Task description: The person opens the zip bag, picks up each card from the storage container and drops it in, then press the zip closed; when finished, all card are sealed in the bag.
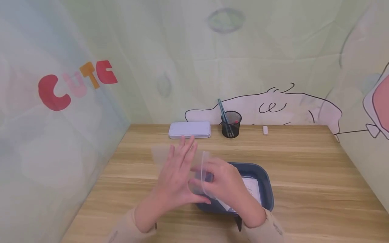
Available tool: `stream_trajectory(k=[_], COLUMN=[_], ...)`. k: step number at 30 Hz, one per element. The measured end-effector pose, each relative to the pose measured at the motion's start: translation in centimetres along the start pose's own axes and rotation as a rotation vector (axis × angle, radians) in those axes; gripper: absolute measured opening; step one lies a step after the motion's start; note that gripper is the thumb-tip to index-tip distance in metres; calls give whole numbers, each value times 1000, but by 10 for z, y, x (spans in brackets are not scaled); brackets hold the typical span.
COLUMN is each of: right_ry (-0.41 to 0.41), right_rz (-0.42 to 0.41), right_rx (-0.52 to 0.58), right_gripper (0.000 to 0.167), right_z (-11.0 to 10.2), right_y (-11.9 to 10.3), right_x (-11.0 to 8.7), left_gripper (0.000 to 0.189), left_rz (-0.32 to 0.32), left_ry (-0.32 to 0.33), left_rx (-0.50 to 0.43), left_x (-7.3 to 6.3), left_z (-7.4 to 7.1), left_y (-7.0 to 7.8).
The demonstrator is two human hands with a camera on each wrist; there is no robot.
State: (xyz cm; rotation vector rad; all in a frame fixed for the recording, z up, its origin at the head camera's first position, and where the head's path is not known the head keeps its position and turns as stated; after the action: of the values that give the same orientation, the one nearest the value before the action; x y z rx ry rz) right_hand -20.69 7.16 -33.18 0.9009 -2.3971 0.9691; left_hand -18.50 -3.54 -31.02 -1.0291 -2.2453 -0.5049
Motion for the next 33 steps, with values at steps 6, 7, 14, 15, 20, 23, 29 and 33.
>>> stream_trajectory(k=[6, 7, 14, 15, 20, 23, 29, 33], right_ry=[-43, -50, -80, -83, -131, -189, -184, -109], right_rz=[64, 78, 157, 164, 179, 163, 153, 259], right_rx=[24, 27, 62, 61, 89, 188, 406, 244], right_gripper=[37, 39, 56, 57, 51, 33, 30, 24], right_z=[3, 4, 8, 8, 10, 9, -14, -30], right_y=[1, 2, 8, 9, 11, 12, 24, 51], right_x=[-1, -1, -4, -5, -5, -6, -11, -20], left_gripper=[132, 128, 100, 97, 88, 86, 92, 91], left_rz=[59, 63, 78, 79, 67, 44, -51, -173], left_ry=[64, 69, 74, 71, 80, 102, 106, 90], left_rx=[-13, -13, -32, -38, -62, -70, -94, -220], left_x=[0, -1, -3, -3, -4, -5, -9, -15], left_z=[-2, -2, -1, -1, -1, -3, -10, -13], left_y=[4, 5, 4, 4, 0, -6, -23, -38])
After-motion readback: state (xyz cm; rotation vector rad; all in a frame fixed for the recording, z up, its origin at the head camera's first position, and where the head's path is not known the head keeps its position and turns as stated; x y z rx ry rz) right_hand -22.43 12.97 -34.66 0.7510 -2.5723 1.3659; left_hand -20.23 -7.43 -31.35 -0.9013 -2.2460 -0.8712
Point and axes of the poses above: each hand's wrist, its own x-axis towards the middle knuckle, its own z-axis out of the palm, y = z × x, the point moved 8 cm from there along x, towards the middle knuckle, and after that the axes turned 4 degrees about -x, right-handed, at the moved point
